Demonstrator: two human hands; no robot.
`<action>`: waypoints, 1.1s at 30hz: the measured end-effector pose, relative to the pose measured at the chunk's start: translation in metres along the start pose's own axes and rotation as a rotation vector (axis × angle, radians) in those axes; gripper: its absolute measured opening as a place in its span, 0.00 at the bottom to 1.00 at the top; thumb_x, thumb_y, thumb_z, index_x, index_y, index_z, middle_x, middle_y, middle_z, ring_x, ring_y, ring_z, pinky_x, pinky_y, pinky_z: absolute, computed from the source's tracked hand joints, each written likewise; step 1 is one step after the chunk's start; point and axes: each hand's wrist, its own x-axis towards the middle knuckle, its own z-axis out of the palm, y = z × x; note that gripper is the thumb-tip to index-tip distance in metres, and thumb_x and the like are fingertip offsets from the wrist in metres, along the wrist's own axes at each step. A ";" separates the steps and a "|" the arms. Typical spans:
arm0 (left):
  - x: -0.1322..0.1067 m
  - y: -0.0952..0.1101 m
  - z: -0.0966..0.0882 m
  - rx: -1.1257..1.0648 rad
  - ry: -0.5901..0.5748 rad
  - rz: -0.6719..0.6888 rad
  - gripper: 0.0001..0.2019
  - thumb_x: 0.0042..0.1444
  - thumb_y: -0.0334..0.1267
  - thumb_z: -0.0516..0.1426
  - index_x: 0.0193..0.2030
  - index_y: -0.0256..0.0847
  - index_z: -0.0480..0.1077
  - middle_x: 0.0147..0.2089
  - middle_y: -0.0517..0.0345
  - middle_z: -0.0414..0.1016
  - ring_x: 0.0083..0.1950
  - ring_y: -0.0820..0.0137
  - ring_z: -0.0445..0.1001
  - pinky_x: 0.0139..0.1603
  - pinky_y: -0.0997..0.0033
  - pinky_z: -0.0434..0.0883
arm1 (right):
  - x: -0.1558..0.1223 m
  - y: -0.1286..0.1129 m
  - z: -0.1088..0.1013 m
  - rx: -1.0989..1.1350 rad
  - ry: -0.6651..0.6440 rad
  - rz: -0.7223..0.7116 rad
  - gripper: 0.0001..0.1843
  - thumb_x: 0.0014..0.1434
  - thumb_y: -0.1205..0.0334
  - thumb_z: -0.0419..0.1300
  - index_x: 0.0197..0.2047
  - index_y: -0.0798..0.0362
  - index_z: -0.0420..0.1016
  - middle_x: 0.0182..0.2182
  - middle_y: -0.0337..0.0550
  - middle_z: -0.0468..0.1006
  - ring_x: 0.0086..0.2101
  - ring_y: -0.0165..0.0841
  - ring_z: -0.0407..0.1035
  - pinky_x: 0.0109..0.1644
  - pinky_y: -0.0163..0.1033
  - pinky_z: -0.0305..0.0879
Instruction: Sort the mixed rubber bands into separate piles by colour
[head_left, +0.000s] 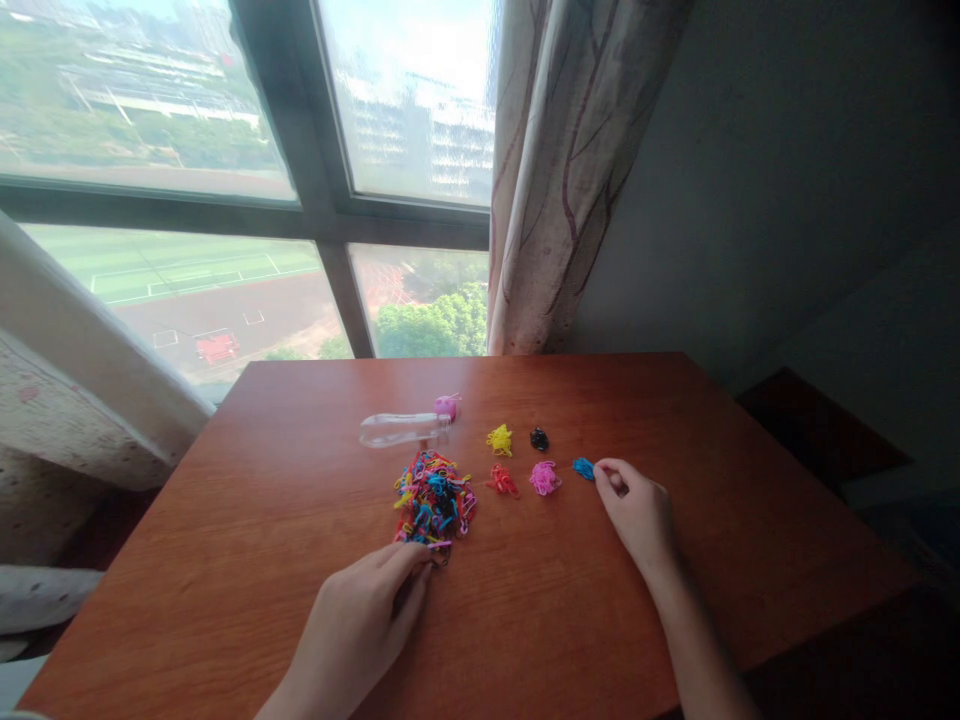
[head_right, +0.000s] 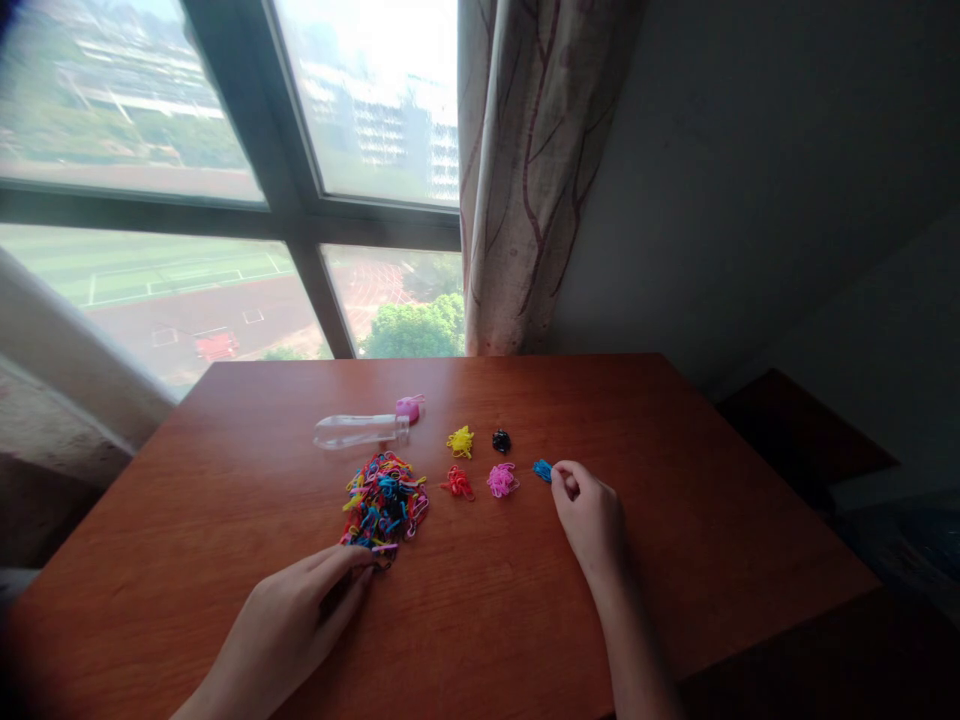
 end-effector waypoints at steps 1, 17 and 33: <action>0.000 0.000 0.000 -0.002 0.001 0.004 0.10 0.65 0.38 0.49 0.44 0.50 0.71 0.44 0.62 0.82 0.41 0.69 0.81 0.39 0.74 0.74 | 0.001 0.000 0.002 -0.003 -0.003 -0.001 0.19 0.62 0.48 0.52 0.35 0.51 0.78 0.23 0.40 0.75 0.24 0.33 0.69 0.31 0.35 0.58; -0.001 0.001 -0.002 0.011 0.032 0.012 0.11 0.64 0.37 0.49 0.43 0.48 0.73 0.42 0.60 0.82 0.38 0.69 0.81 0.37 0.75 0.74 | -0.003 -0.024 -0.005 -0.002 0.018 -0.013 0.21 0.66 0.48 0.50 0.35 0.51 0.78 0.26 0.43 0.79 0.26 0.35 0.72 0.32 0.36 0.58; 0.000 0.004 -0.002 0.055 0.007 -0.016 0.10 0.65 0.36 0.50 0.43 0.49 0.72 0.41 0.62 0.82 0.39 0.68 0.81 0.36 0.74 0.73 | -0.082 -0.117 0.028 0.303 -0.304 -0.169 0.13 0.67 0.63 0.51 0.33 0.51 0.73 0.26 0.38 0.76 0.28 0.31 0.69 0.34 0.33 0.56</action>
